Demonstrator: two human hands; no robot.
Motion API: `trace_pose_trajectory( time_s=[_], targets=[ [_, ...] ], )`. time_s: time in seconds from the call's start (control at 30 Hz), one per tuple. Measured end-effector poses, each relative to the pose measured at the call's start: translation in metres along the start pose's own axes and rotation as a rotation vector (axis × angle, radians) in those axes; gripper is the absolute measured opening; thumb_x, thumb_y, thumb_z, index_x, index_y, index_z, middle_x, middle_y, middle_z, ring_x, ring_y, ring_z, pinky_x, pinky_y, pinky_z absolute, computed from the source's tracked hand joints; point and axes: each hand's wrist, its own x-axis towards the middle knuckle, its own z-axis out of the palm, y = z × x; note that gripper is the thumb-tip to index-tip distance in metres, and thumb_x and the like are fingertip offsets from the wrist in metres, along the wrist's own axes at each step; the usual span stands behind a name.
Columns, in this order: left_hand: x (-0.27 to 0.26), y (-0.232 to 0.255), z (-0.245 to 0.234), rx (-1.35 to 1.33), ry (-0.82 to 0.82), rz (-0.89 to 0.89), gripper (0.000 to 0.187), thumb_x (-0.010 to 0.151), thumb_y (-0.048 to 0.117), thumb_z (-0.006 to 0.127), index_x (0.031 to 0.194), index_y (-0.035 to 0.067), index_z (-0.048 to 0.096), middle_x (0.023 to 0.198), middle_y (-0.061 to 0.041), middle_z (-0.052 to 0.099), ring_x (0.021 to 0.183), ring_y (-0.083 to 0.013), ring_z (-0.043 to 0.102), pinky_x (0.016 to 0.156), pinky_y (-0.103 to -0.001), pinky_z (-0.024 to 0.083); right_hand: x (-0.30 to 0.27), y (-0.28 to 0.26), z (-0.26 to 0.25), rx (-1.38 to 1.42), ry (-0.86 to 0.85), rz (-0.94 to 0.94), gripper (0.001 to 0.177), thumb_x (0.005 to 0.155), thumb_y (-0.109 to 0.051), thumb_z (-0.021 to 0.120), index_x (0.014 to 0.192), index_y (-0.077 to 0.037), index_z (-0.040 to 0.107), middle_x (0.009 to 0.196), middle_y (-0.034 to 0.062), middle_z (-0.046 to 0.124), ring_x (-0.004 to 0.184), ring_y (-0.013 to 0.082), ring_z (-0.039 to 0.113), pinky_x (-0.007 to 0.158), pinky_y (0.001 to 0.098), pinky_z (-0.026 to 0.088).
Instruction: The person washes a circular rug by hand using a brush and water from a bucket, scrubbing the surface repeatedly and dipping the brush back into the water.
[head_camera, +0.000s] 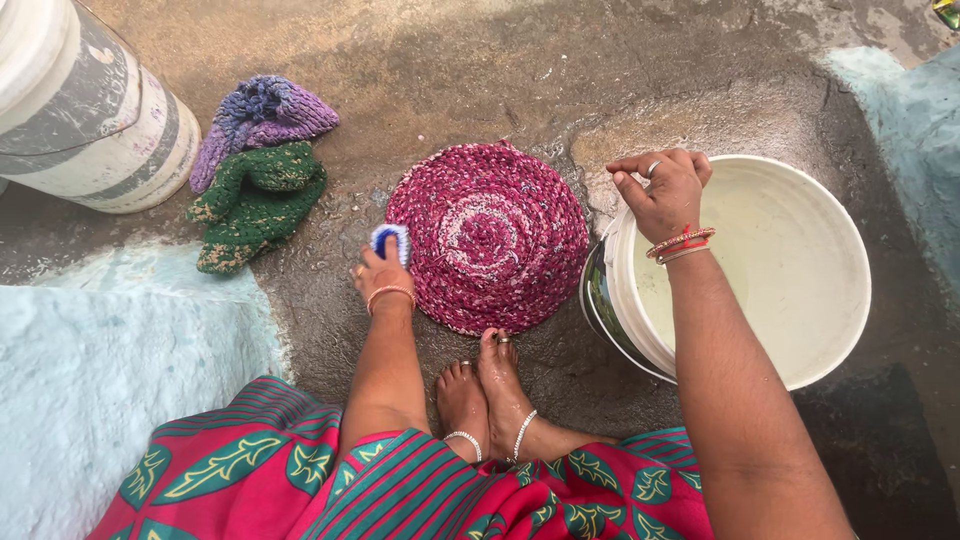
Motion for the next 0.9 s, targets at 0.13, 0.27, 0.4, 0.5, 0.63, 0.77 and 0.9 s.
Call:
trace_pose_trajectory(
  time_s=[0.13,0.27,0.4,0.5,0.63,0.77,0.9],
  targets=[
    [-0.017,0.009,0.008,-0.184,-0.056,-0.235,0.093,0.081,0.034,0.083,0.159,0.03,0.032,0.158,-0.026,0.022,0.137,-0.0497,0.037,0.11,-0.057,0.036,0.002,0.001,0.001,-0.008,-0.015,0.025,0.011,0.097,-0.031,0.075,0.104,-0.026,0.082,0.091,-0.007,0.072,0.1,0.0166,0.054,0.107,0.0404,0.023],
    [-0.045,0.046,0.011,-0.143,-0.072,-0.034,0.089,0.084,0.032,0.081,0.159,0.03,0.033,0.158,-0.026,0.025,0.139,-0.048,0.038,0.11,-0.057,0.037,-0.001,0.005,0.004,0.008,0.007,0.03,0.011,0.097,-0.031,0.076,0.104,-0.026,0.082,0.09,-0.0062,0.071,0.1,0.0158,0.055,0.108,0.0389,0.025],
    [-0.074,0.101,0.01,0.023,-0.201,0.386,0.075,0.094,0.016,0.068,0.157,0.039,0.035,0.158,-0.023,0.028,0.14,-0.0468,0.038,0.113,-0.056,0.036,-0.001,0.004,0.003,-0.012,0.015,0.024,0.013,0.094,-0.031,0.075,0.102,-0.025,0.083,0.091,-0.0052,0.072,0.101,0.0171,0.055,0.107,0.0393,0.024],
    [-0.107,0.14,0.009,0.053,-0.373,0.673,0.075,0.095,0.003,0.06,0.152,0.049,0.042,0.164,-0.012,0.029,0.141,-0.0379,0.042,0.117,-0.049,0.036,0.0,0.007,0.006,0.01,0.014,0.005,0.013,0.096,-0.032,0.073,0.102,-0.025,0.082,0.092,-0.0059,0.073,0.101,0.0159,0.056,0.108,0.0395,0.024],
    [-0.112,0.146,0.001,0.082,-0.391,0.727,0.074,0.095,0.007,0.062,0.153,0.046,0.04,0.163,-0.014,0.026,0.14,-0.0429,0.038,0.115,-0.052,0.034,-0.003,0.009,0.008,-0.01,0.007,0.003,0.013,0.095,-0.032,0.072,0.101,-0.025,0.082,0.093,-0.0055,0.073,0.099,0.0163,0.056,0.108,0.0403,0.024],
    [-0.11,0.129,-0.009,-0.068,-0.348,0.575,0.075,0.09,0.011,0.07,0.151,0.045,0.043,0.162,-0.012,0.03,0.141,-0.0409,0.039,0.115,-0.052,0.035,0.002,0.009,0.01,-0.029,0.022,0.004,0.014,0.095,-0.032,0.071,0.101,-0.026,0.082,0.09,-0.0045,0.073,0.1,0.0168,0.057,0.109,0.0413,0.023],
    [-0.101,0.112,-0.018,-0.197,-0.333,0.28,0.085,0.079,0.014,0.081,0.15,0.045,0.045,0.161,-0.01,0.031,0.144,-0.0391,0.036,0.117,-0.049,0.034,-0.002,0.012,0.013,-0.036,0.018,0.031,0.014,0.095,-0.032,0.07,0.101,-0.026,0.082,0.093,-0.006,0.075,0.101,0.0168,0.057,0.111,0.0415,0.023]
  ],
)
